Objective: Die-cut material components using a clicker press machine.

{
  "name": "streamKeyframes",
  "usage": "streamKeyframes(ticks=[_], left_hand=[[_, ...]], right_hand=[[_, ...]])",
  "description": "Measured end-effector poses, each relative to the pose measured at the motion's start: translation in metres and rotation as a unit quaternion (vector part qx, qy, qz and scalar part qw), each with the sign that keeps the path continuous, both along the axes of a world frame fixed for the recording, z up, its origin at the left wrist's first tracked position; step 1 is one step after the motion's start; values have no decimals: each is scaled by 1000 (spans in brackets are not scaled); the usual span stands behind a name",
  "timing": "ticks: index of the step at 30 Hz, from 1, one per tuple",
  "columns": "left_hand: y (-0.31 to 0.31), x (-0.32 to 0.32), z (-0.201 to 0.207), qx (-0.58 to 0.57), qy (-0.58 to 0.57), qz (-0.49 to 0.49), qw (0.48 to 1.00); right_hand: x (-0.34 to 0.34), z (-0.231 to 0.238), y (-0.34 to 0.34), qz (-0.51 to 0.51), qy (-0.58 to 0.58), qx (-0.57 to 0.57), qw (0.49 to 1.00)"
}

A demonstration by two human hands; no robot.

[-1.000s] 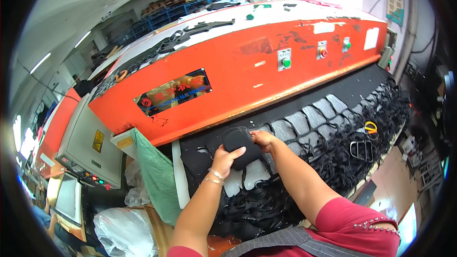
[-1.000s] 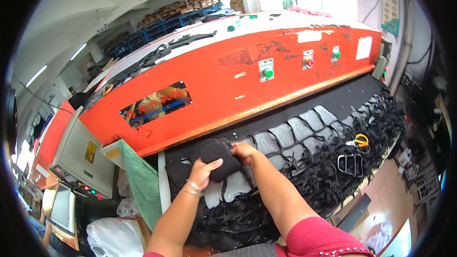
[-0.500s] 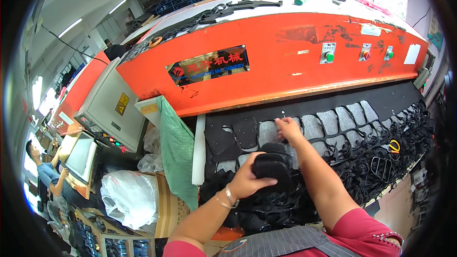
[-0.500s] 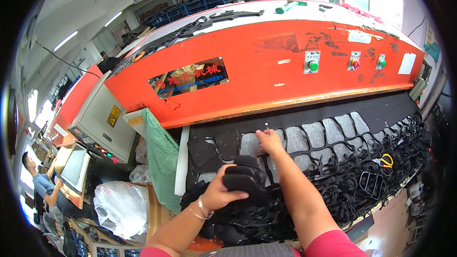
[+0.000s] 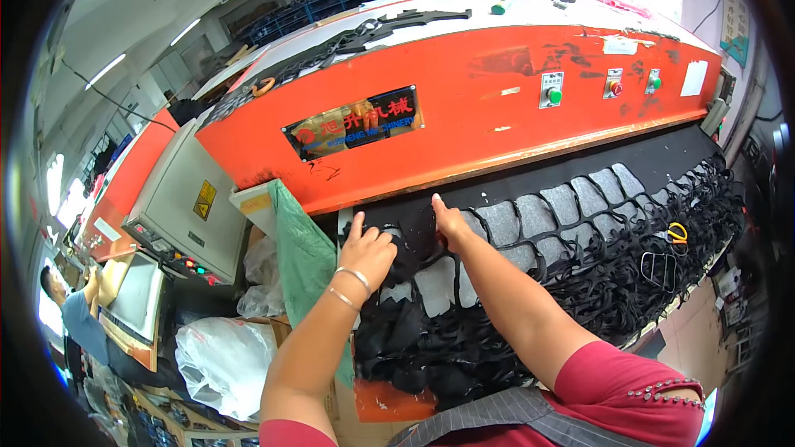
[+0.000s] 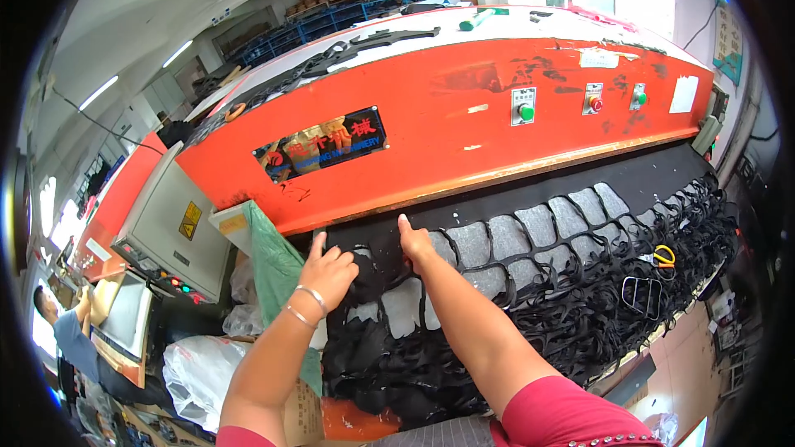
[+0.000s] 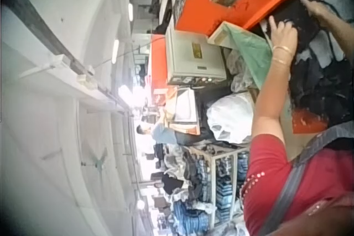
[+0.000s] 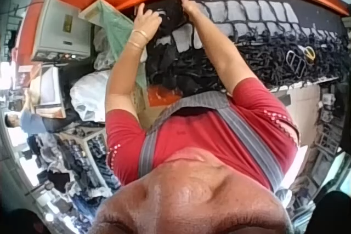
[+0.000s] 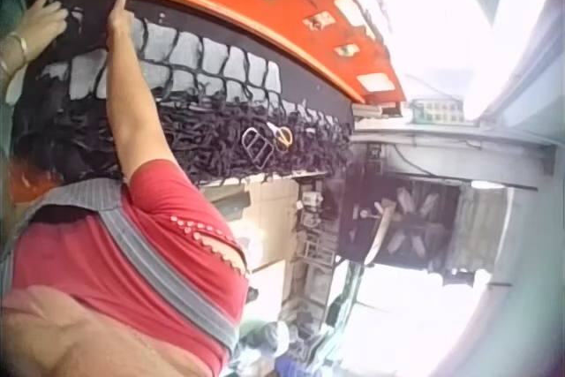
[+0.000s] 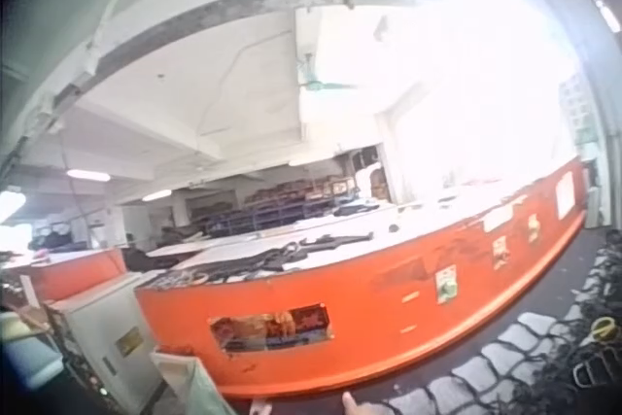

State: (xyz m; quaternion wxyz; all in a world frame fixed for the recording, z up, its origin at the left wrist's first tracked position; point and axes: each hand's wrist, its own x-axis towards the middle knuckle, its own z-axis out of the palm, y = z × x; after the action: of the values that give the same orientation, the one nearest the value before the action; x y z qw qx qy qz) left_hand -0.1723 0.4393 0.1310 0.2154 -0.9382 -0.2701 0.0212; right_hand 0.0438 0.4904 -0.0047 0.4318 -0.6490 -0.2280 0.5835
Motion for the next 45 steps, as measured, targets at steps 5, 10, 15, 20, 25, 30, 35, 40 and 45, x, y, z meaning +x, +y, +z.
streamKeyframes(ticks=[5,10,15,20,25,30,35,40,45], left_hand=[[40,39,-41,14,67,-132,989],[54,60,-50,-25,86,-149,985],[13,19,-47,-14,-75,-154,985],[-70,-50,-44,-146,-192,-80,967],[-108,-105,-39,-134,-283,-24,950],[-140,-154,-37,-56,-363,56,928],[-148,-187,-44,-55,-427,99,897],[-158,-194,-51,-42,-448,79,890],[-167,-179,-46,-59,-551,83,829]], right_hand=[[-9,-13,-10,-38,185,156,970],[12,-21,-35,7,373,164,913],[6,-17,-44,-76,236,191,950],[-31,17,-29,-98,-405,365,832],[-99,23,17,67,-377,217,898],[-147,35,32,222,-511,-27,830],[-158,44,27,301,-514,-104,797],[-170,40,26,323,-575,-78,748],[-153,33,54,435,-523,-148,718]])
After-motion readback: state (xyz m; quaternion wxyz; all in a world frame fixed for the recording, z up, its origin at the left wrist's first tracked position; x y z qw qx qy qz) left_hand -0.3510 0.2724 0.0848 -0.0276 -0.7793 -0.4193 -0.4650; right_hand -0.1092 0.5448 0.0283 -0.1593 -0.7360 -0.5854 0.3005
